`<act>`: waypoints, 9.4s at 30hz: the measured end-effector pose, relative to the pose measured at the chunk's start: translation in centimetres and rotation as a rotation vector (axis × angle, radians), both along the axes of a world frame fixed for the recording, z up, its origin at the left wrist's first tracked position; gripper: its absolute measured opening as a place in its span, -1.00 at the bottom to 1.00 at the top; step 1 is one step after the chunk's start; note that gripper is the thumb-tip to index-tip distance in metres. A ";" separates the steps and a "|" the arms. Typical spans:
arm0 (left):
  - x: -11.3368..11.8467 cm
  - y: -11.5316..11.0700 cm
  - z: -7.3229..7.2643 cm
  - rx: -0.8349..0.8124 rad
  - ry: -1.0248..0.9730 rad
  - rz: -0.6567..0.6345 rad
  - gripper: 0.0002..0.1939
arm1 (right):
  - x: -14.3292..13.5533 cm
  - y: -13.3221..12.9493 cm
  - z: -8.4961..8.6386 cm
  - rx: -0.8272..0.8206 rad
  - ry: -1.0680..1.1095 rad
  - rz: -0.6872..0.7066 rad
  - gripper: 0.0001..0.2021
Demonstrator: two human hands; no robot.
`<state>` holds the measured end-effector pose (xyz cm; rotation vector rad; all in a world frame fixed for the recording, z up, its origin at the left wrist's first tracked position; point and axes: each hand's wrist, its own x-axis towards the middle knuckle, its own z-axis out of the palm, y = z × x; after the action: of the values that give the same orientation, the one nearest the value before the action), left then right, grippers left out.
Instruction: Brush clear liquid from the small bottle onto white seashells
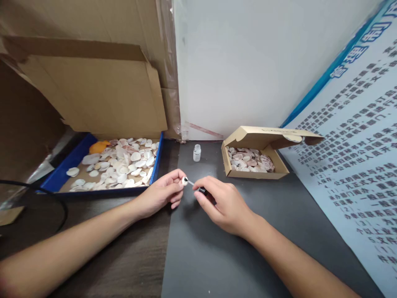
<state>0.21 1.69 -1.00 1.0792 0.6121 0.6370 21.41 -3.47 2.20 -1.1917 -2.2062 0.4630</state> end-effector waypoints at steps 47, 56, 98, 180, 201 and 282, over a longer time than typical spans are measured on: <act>0.0 -0.3 0.7 0.204 0.154 -0.115 -0.74 | 1.9 -0.3 -0.5 -0.032 0.139 -0.083 -0.93; 0.0 -0.3 0.7 0.146 0.168 -0.101 -0.72 | 1.7 -0.3 -0.3 -0.064 0.136 -0.056 -0.91; 0.0 -0.3 0.7 0.174 0.195 -0.111 -0.68 | 1.7 -0.4 0.2 -0.025 0.158 0.047 -0.87; 0.0 -0.3 0.9 0.235 0.238 -0.128 -0.70 | 2.0 -0.4 0.4 -0.014 0.154 -0.025 -0.87; 0.0 -0.4 0.8 0.219 0.210 -0.120 -0.68 | 1.9 -0.6 0.6 -0.029 0.168 0.002 -0.89; 0.0 -0.5 0.6 0.252 0.239 -0.125 -0.74 | 1.7 -0.7 0.8 0.028 0.147 -0.035 -0.88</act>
<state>0.21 1.24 -0.37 1.4322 0.6750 0.4877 23.09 -4.14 2.96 -1.1429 -2.0574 0.4879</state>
